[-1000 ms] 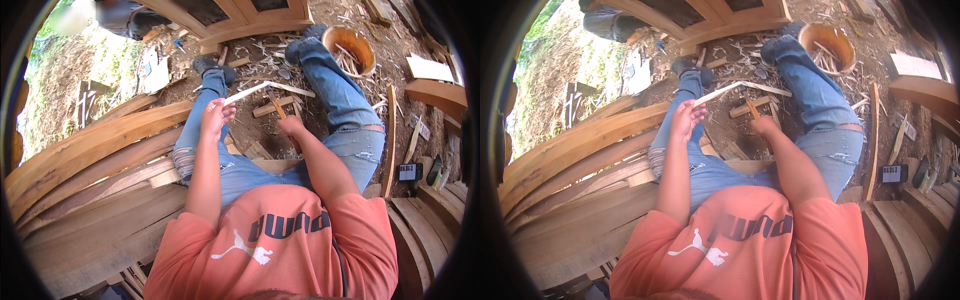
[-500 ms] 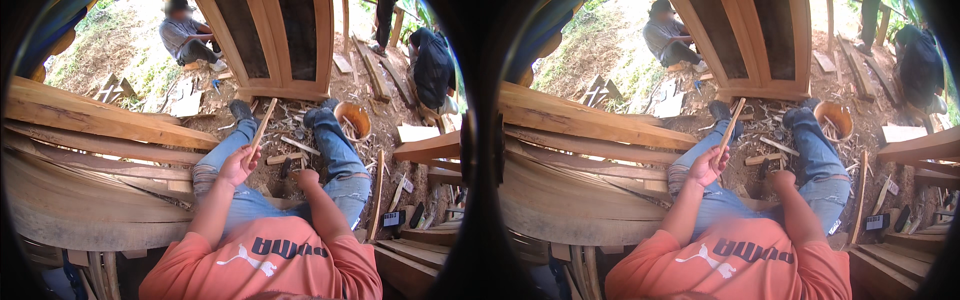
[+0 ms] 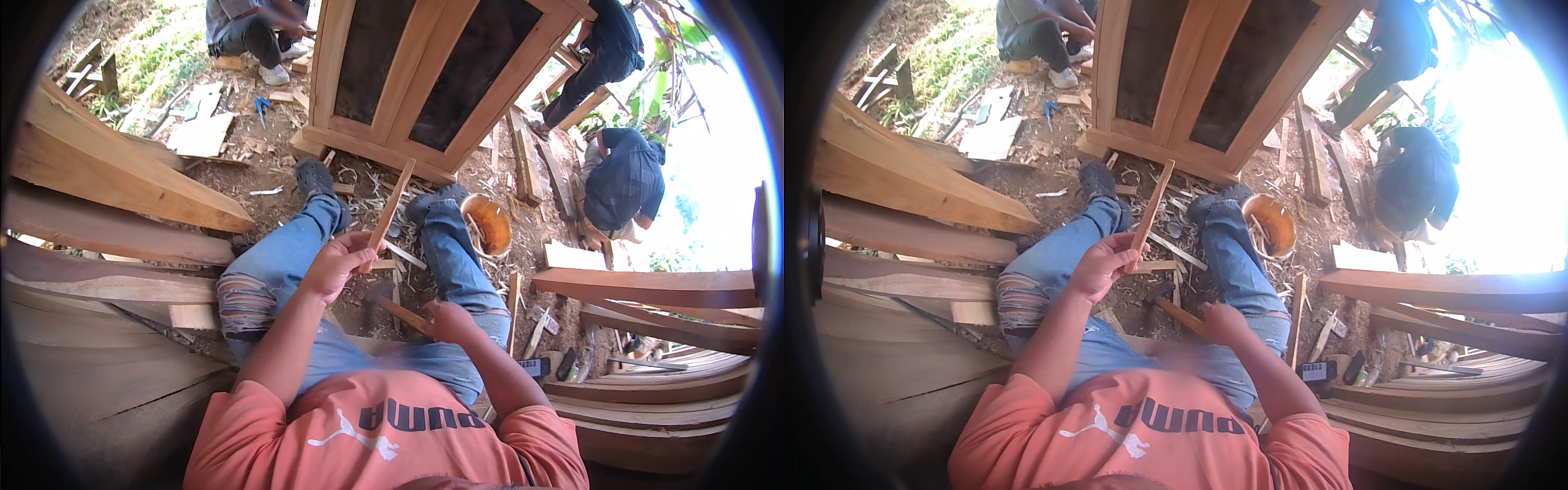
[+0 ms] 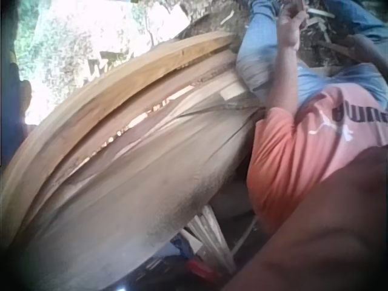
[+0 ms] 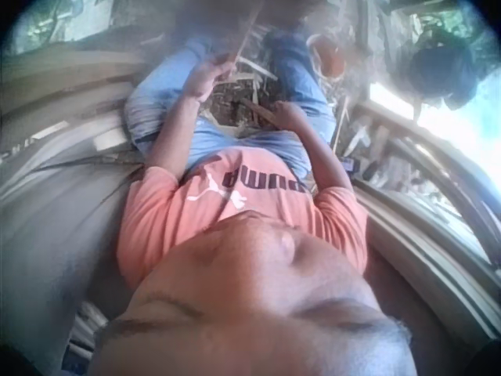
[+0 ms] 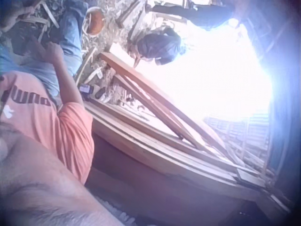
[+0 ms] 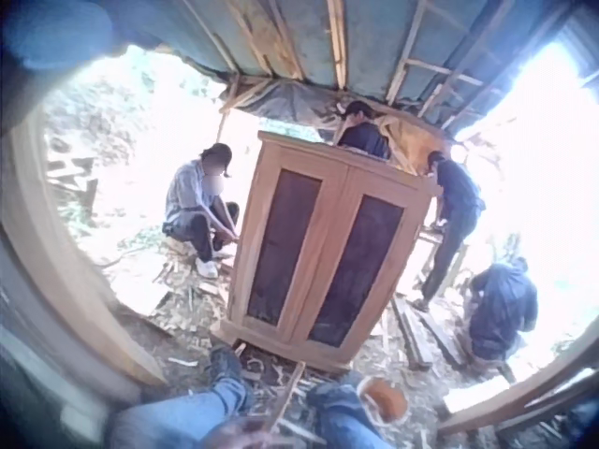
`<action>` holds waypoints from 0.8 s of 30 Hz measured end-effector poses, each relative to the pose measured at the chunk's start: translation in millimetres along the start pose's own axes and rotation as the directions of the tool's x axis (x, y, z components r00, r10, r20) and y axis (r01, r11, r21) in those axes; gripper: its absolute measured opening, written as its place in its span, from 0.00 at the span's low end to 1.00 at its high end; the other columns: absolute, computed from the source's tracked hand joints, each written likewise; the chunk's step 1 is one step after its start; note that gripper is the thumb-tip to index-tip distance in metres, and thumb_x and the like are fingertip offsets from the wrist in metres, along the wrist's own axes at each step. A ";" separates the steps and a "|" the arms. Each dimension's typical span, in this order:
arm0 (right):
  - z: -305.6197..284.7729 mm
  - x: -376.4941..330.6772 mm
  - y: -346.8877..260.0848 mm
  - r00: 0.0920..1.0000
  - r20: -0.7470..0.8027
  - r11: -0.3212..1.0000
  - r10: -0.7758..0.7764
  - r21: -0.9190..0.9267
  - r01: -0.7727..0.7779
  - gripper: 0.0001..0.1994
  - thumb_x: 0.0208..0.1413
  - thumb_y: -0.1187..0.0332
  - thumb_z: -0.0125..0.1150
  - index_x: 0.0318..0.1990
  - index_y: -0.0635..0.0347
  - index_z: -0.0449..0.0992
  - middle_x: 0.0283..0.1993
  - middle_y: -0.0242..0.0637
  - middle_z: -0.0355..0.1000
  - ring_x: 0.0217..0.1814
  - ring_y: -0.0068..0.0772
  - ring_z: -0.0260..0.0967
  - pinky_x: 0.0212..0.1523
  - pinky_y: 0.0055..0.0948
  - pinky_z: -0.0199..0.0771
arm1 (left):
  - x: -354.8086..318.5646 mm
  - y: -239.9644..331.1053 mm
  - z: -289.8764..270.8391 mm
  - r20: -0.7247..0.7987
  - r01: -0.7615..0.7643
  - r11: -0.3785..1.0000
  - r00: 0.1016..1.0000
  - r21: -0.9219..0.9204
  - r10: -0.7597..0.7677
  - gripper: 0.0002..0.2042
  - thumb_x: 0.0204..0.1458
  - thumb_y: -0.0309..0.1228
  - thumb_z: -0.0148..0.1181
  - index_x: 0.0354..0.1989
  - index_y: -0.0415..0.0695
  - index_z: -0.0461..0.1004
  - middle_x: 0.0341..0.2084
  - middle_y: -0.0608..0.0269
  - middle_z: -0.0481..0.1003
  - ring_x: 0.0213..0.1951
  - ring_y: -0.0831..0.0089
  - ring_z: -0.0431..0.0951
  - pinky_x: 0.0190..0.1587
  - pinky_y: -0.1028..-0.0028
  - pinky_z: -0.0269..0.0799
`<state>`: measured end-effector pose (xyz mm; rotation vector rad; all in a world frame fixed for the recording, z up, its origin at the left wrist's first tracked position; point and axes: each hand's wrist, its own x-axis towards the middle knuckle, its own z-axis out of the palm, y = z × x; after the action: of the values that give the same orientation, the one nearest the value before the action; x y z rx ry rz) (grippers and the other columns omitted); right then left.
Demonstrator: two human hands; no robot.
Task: The person sits on the ground and repeatedly hammers nails into small wooden pieces using a hammer. The person adjusts the wood and hammer position multiple times while working.
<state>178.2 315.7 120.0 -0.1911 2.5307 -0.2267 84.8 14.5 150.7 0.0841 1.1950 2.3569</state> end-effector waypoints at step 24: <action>-121.9 31.9 -127.3 0.673 -0.675 0.920 -0.302 -0.021 0.392 0.09 0.59 0.71 0.70 0.47 0.59 0.82 0.44 0.41 0.80 0.45 0.50 0.80 0.45 0.42 0.79 | -20.3 20.3 -10.6 0.006 -0.477 0.657 0.812 0.584 0.584 0.20 0.62 0.25 0.67 0.62 0.41 0.72 0.53 0.59 0.77 0.54 0.72 0.79 0.58 0.70 0.76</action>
<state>93.8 200.1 227.9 -0.6549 3.1615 -0.7257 91.6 -12.6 163.1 0.4950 2.1957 2.4130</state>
